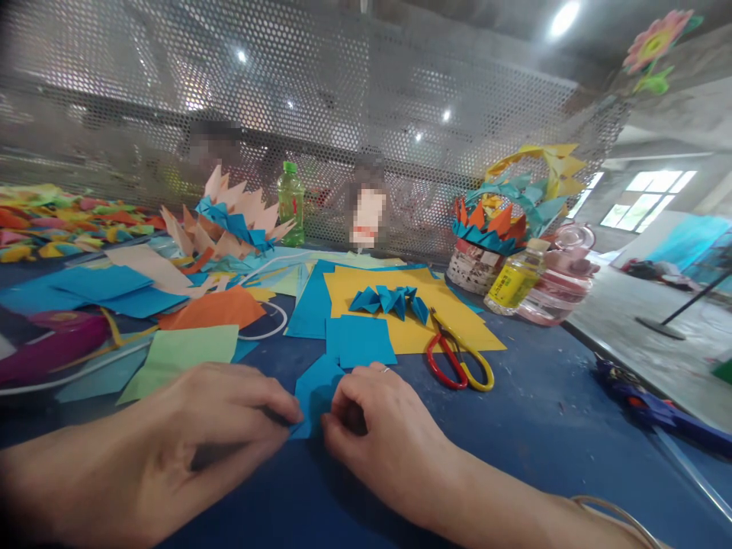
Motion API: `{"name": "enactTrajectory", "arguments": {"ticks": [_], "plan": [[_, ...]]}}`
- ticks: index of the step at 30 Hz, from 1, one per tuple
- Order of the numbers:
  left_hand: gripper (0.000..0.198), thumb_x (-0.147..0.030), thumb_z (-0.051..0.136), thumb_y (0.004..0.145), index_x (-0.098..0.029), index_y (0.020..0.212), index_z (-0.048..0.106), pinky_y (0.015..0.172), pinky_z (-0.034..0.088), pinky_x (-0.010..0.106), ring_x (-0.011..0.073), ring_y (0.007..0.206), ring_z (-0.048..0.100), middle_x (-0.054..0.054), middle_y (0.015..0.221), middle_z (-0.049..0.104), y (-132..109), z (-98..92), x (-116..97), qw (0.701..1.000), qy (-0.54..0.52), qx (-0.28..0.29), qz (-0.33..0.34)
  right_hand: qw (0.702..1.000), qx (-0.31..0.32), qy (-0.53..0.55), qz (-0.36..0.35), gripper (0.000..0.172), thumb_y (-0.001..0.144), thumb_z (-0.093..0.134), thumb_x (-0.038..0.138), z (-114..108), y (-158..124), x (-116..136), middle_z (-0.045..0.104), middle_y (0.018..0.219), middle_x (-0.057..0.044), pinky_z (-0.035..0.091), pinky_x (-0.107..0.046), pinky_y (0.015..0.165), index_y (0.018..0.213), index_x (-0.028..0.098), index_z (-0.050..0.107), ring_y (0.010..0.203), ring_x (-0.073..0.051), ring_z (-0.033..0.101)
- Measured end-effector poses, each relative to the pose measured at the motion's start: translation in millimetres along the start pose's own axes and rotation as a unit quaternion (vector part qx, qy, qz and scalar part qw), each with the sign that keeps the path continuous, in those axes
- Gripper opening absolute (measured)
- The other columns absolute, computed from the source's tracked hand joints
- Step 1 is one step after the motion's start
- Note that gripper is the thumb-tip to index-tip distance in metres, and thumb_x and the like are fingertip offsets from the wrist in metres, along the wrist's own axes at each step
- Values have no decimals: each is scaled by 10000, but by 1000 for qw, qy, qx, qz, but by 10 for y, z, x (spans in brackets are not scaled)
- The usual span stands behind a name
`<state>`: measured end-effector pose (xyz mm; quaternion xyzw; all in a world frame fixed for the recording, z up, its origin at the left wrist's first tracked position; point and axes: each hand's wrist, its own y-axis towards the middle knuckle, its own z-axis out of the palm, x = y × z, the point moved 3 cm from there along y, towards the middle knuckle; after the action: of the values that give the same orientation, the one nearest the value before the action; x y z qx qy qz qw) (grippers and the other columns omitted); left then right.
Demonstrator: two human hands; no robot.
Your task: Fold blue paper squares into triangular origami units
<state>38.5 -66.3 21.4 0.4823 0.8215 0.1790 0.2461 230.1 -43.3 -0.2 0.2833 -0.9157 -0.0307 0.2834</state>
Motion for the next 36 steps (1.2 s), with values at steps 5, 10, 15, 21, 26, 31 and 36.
{"name": "enactTrajectory", "arguments": {"ticks": [5,10,15,21,26,31,36], "plan": [[275,-145,438,971,-173,972,711,770,550,222,159,871,729,49,1040,764,39,-13,1,1000,-1,25,-17,1000,-1,0,-4,217,765,662,33,-11,3,-2,565,650,45,341,-248,623,663,176,535,638,-110,489],[354,-173,493,963,-205,1303,587,999,510,329,221,1170,639,56,1291,672,-18,72,106,994,30,79,-70,999,4,26,-21,167,844,655,98,-11,-23,-20,595,725,26,380,-274,676,733,185,565,702,-134,521],[362,-153,546,937,-280,1274,579,996,474,344,218,1141,611,33,1239,649,-67,146,205,991,-15,77,-109,995,1,65,-70,152,944,532,91,-46,-50,-22,629,895,-23,431,-303,770,846,199,576,849,-170,556],[206,-66,581,877,-238,969,645,793,454,227,133,856,620,-31,899,649,-39,147,232,979,-115,75,-148,988,42,70,-130,283,815,521,-32,-113,-65,41,635,985,-40,465,-310,862,967,199,579,955,-181,576],[244,-41,559,901,-225,838,707,726,423,164,78,771,599,-40,833,614,-1,114,219,978,-161,82,-107,982,93,69,-153,317,757,557,-46,-132,-71,96,662,973,-33,457,-300,914,968,177,638,940,-157,602],[258,-55,577,915,-242,848,741,717,422,155,77,766,598,-40,835,612,4,119,253,975,-171,89,-108,978,103,100,-151,106,892,644,116,-132,-52,54,672,974,-36,451,-279,920,955,174,708,956,-139,617],[250,-79,566,937,-235,840,737,741,419,165,87,785,599,-36,836,614,8,154,273,971,-184,102,-115,975,104,132,-146,94,937,645,176,-104,-7,-9,686,943,-23,453,-285,903,943,198,736,943,-136,628]]}}
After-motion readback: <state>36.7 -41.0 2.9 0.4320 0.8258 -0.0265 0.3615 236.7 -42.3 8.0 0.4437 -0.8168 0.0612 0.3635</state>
